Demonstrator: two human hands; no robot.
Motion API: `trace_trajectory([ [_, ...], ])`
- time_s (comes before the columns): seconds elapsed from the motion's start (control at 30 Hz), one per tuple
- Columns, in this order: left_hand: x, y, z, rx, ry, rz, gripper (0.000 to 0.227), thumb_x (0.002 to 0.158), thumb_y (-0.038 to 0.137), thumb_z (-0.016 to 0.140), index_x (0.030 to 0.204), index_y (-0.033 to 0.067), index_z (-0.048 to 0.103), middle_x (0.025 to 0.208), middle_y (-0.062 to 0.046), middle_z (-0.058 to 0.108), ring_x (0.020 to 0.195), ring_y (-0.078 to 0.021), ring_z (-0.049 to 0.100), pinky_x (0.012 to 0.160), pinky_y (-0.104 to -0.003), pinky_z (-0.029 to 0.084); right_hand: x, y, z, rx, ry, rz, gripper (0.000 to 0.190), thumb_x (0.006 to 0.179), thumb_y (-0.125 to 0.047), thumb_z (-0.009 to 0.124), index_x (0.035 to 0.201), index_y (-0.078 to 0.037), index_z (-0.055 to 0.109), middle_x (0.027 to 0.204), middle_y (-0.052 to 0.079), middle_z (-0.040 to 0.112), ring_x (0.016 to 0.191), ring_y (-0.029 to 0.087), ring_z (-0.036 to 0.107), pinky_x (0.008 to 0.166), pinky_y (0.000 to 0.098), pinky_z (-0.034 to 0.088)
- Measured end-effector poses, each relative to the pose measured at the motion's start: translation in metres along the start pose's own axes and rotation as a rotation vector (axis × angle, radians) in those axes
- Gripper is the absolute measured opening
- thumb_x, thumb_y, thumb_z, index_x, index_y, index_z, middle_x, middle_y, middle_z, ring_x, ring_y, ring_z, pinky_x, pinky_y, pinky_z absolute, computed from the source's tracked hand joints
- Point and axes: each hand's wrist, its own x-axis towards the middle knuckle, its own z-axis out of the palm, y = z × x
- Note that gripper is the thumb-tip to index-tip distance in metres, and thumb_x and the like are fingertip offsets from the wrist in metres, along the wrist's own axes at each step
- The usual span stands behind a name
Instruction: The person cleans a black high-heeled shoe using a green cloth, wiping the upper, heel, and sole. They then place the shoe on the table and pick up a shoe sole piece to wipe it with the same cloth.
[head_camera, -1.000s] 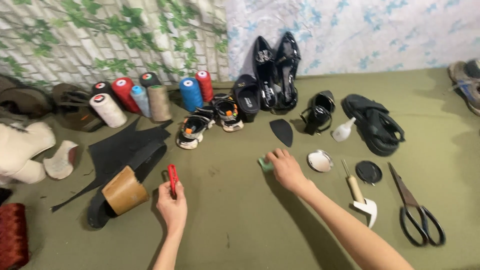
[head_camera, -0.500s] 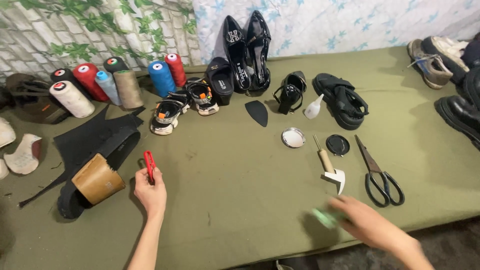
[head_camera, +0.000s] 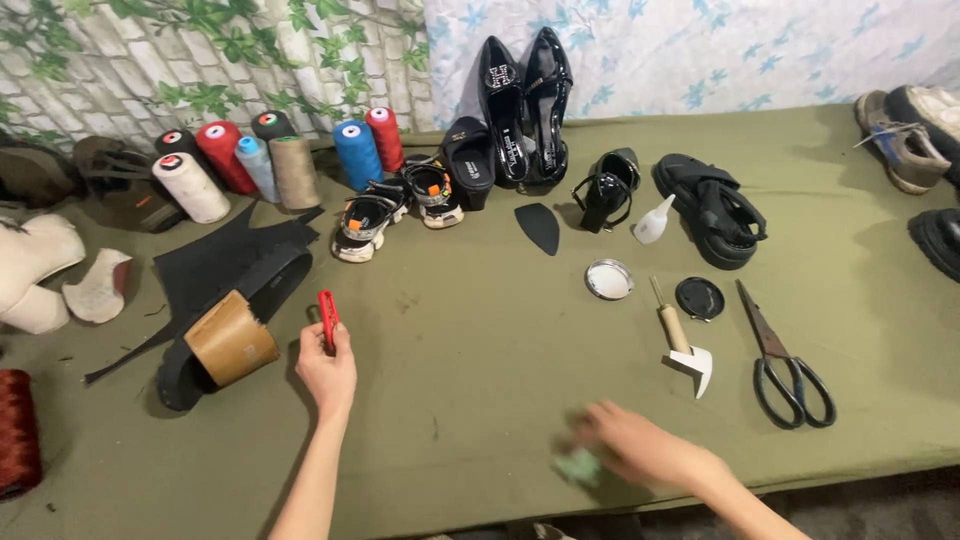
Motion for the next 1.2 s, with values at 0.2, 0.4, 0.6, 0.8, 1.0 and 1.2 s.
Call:
trace_trajectory([
  [0.2,-0.004,-0.007,0.007,0.023,0.038,0.038,0.014,0.097,0.019,0.070,0.103,0.0074,0.065,0.086,-0.010,0.073,0.072,-0.0247,0.066,0.074,-0.037,0.052,-0.170,0.094,0.016,-0.039,-0.680,1.195,0.041,0.092,-0.054,0.072,0.133,-0.049,0.069,0.137,-0.017,0.062,0.130,-0.003,0.062,0.111,0.0170,0.048],
  [0.4,-0.005,0.002,0.003,0.023,0.008,-0.010,0.013,0.099,0.020,0.068,0.103,0.0082,0.065,0.084,-0.006,0.072,0.070,-0.0203,0.064,0.073,-0.035,0.051,-0.076,0.020,-0.031,-0.053,0.236,0.610,0.042,0.090,-0.019,0.064,0.129,-0.035,0.068,0.106,-0.007,0.066,0.094,0.013,0.067,0.079,0.0325,0.054],
  [0.6,-0.002,-0.005,0.004,0.045,0.003,0.022,0.014,0.099,0.021,0.068,0.104,0.0077,0.066,0.088,-0.008,0.072,0.074,-0.0230,0.065,0.074,-0.037,0.050,0.065,0.029,-0.057,0.118,0.177,0.156,0.058,0.098,-0.035,0.063,0.152,-0.020,0.046,0.147,0.013,0.048,0.133,0.032,0.048,0.112,0.0516,0.040],
  [0.8,-0.002,0.001,0.006,0.090,-0.004,-0.032,0.017,0.097,0.024,0.069,0.104,0.0088,0.067,0.090,-0.007,0.073,0.077,-0.0237,0.066,0.078,-0.037,0.050,0.133,0.157,-0.075,-0.375,0.654,0.510,0.062,0.088,-0.036,0.068,0.146,-0.024,0.048,0.143,0.020,0.047,0.115,0.048,0.050,0.092,0.0568,0.048],
  [1.0,-0.001,0.003,0.005,0.061,-0.005,-0.038,0.015,0.097,0.021,0.070,0.103,0.0080,0.066,0.087,-0.007,0.073,0.073,-0.0216,0.065,0.074,-0.036,0.050,0.149,0.159,-0.092,-0.303,0.301,0.761,0.075,0.091,-0.056,0.068,0.154,-0.029,0.036,0.156,0.014,0.036,0.139,0.041,0.038,0.110,0.0569,0.040],
  [1.2,-0.002,0.010,0.004,0.055,-0.017,-0.068,0.014,0.099,0.021,0.069,0.104,0.0085,0.066,0.087,-0.005,0.072,0.074,-0.0192,0.063,0.076,-0.034,0.050,0.136,0.139,-0.112,-0.262,0.376,0.670,0.064,0.087,-0.044,0.075,0.144,-0.030,0.051,0.130,0.016,0.055,0.114,0.042,0.052,0.094,0.0522,0.048],
])
